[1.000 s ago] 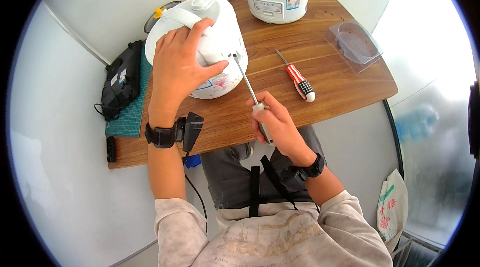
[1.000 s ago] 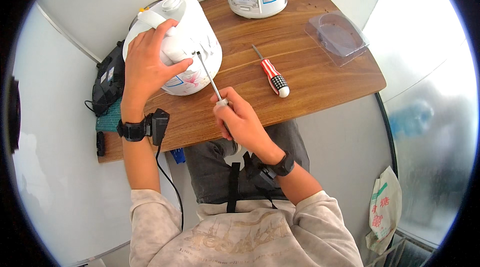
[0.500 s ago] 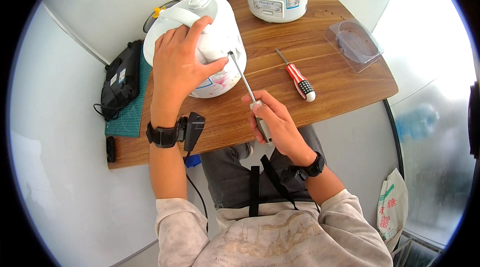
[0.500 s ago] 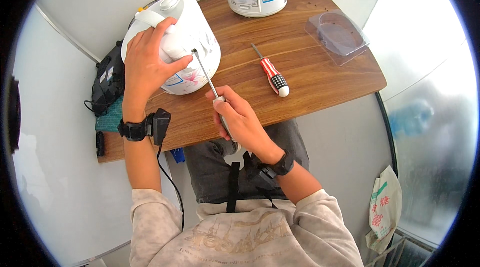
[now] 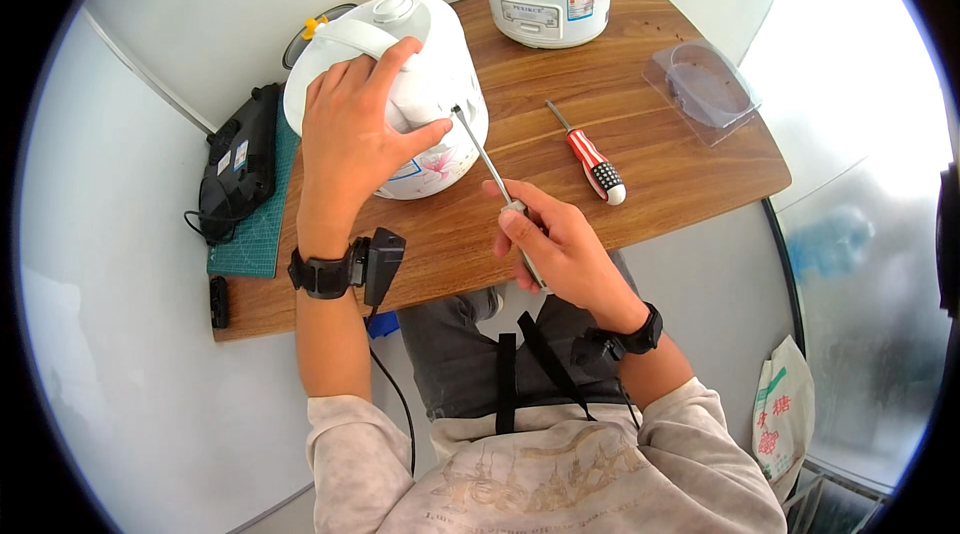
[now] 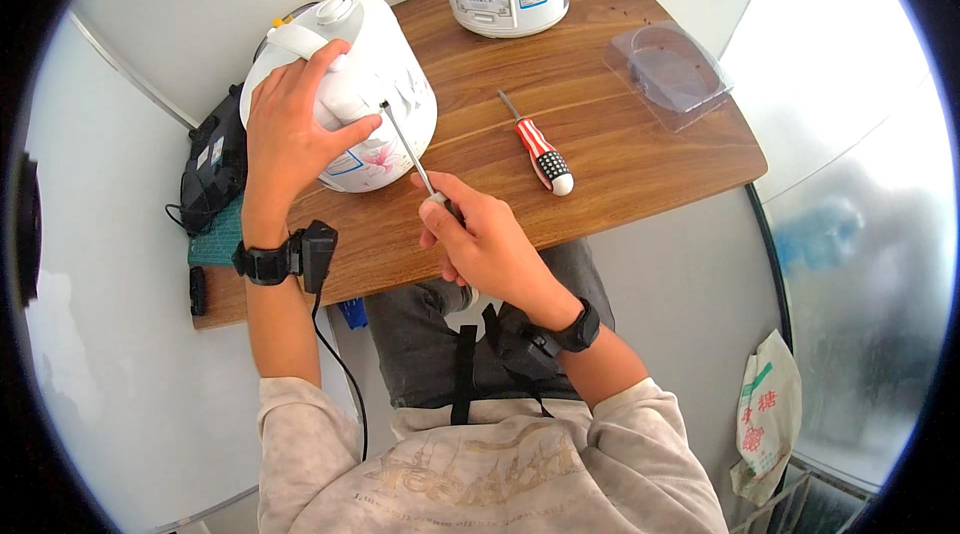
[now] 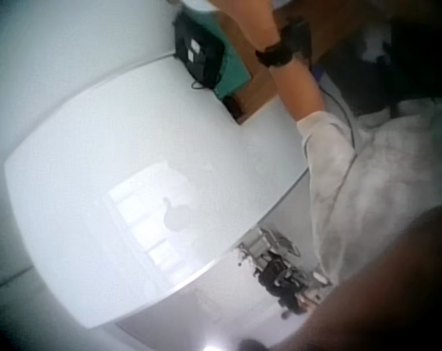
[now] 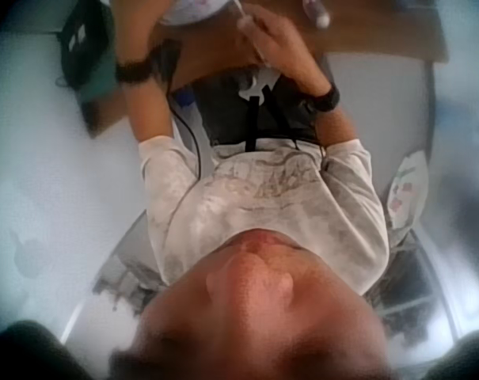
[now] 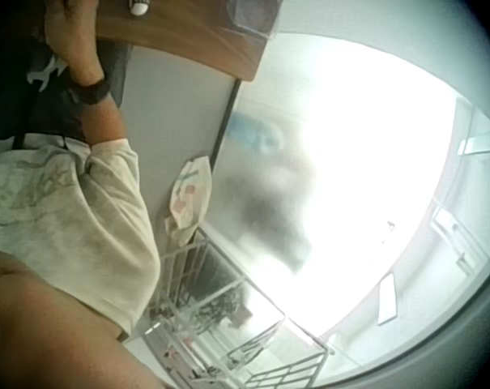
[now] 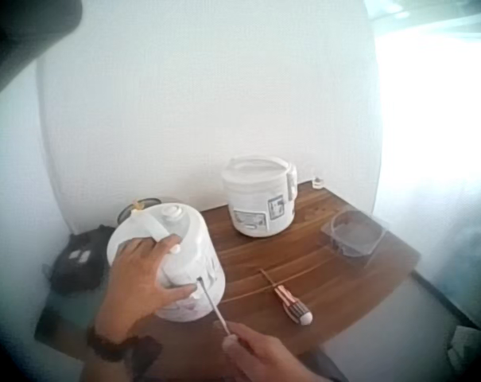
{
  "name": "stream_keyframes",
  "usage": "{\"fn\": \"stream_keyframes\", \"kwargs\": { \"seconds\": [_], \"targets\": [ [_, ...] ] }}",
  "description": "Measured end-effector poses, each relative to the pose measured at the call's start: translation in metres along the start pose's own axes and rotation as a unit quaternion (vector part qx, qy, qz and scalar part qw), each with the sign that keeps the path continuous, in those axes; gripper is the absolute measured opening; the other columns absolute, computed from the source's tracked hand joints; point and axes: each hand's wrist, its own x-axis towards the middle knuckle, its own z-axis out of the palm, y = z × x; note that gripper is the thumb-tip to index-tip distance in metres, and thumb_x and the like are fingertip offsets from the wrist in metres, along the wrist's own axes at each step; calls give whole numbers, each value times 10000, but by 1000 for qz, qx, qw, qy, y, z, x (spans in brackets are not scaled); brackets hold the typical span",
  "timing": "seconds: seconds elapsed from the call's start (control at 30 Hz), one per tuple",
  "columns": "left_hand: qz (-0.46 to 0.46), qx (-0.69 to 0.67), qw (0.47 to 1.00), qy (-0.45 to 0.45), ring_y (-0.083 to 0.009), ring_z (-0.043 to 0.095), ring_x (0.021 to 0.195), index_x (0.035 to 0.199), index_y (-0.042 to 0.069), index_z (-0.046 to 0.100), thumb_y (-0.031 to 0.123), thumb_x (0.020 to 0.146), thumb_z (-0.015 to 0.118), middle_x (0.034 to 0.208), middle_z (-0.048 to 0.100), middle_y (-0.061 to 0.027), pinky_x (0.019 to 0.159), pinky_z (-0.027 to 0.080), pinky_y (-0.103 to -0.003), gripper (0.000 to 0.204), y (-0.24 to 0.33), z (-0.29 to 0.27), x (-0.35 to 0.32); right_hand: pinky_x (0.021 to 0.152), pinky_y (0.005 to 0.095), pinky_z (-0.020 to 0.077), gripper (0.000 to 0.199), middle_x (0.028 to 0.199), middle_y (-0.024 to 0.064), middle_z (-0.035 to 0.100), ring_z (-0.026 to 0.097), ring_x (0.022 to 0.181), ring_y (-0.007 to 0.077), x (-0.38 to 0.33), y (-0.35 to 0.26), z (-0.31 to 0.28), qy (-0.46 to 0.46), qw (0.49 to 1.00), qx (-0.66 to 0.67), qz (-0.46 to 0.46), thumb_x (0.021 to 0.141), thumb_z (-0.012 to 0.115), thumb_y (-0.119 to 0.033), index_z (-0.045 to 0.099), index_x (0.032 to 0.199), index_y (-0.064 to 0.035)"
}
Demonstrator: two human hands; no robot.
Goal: The person uses a screwdriver to remove screws from a white rice cooker, detaches the lid, and then removes screws from the lid's inner plate. The disassembled parts are placed on the table.
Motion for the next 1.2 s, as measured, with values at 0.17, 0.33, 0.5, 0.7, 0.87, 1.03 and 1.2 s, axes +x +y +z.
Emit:
{"fn": "stream_keyframes", "kwargs": {
  "seconds": [0.17, 0.33, 0.5, 0.7, 0.87, 1.03, 1.2],
  "targets": [
    [-3, 4, 1000, 2, -272, 620, 998, 1307, 199, 613, 401, 678, 866, 1001, 690, -34, 966, 441, -427, 708, 0, 1, -2, 518, 318, 495, 363, 766, 108, 670, 640, 558, 196, -2, -8, 2, 30, 992, -118, -30, 1010, 566, -108, 544, 1357, -4],
    [-4, -5, 1000, 6, -275, 623, 999, 1301, 199, 619, 399, 670, 871, 1004, 693, -35, 959, 447, -429, 708, 1, 1, 0, 595, 390, 520, 428, 880, 124, 663, 674, 701, 314, 5, 14, -4, 158, 879, -397, -213, 933, 607, -47, 567, 1359, -61],
    [-3, -5, 1000, 12, -280, 623, 1002, 1288, 196, 627, 399, 672, 873, 1015, 696, -41, 962, 450, -432, 694, 0, 0, -1, 672, 415, 511, 534, 902, 96, 585, 646, 790, 296, 8, 5, -11, 251, 727, -606, -203, 841, 656, -22, 608, 1360, -140],
    [-10, -20, 1000, -3, -292, 620, 1000, 1270, 182, 630, 426, 710, 844, 1017, 691, -51, 975, 444, -431, 647, -3, -1, 1, 630, 390, 505, 430, 890, 90, 585, 638, 724, 294, 8, 10, -21, 183, 823, -503, -190, 902, 652, -67, 607, 1329, -109],
    [-22, -44, 998, -37, -301, 606, 1059, 1274, 192, 636, 380, 716, 832, 1052, 692, -82, 985, 444, -430, 620, -3, -8, 0, 615, 335, 484, 305, 819, 82, 556, 601, 643, 223, -1, 13, -12, 78, 972, -202, -88, 981, 579, -89, 583, 1283, -49],
    [-20, -52, 997, -47, -306, 593, 1087, 1295, 203, 619, 367, 697, 846, 1092, 677, -77, 997, 438, -433, 661, -1, -11, 0, 606, 283, 477, 301, 828, 32, 522, 550, 674, 94, -6, 24, -6, 4, 996, 87, -4, 1008, 506, -92, 545, 1295, -9],
    [-14, -35, 999, -36, -306, 591, 1082, 1301, 208, 613, 381, 679, 865, 1072, 674, -69, 995, 439, -434, 694, -2, -10, -3, 527, 256, 456, 319, 867, 49, 583, 560, 622, 104, -10, 15, 0, -4, 994, 104, 21, 1033, 456, -111, 536, 1323, -4]
  ]
}}
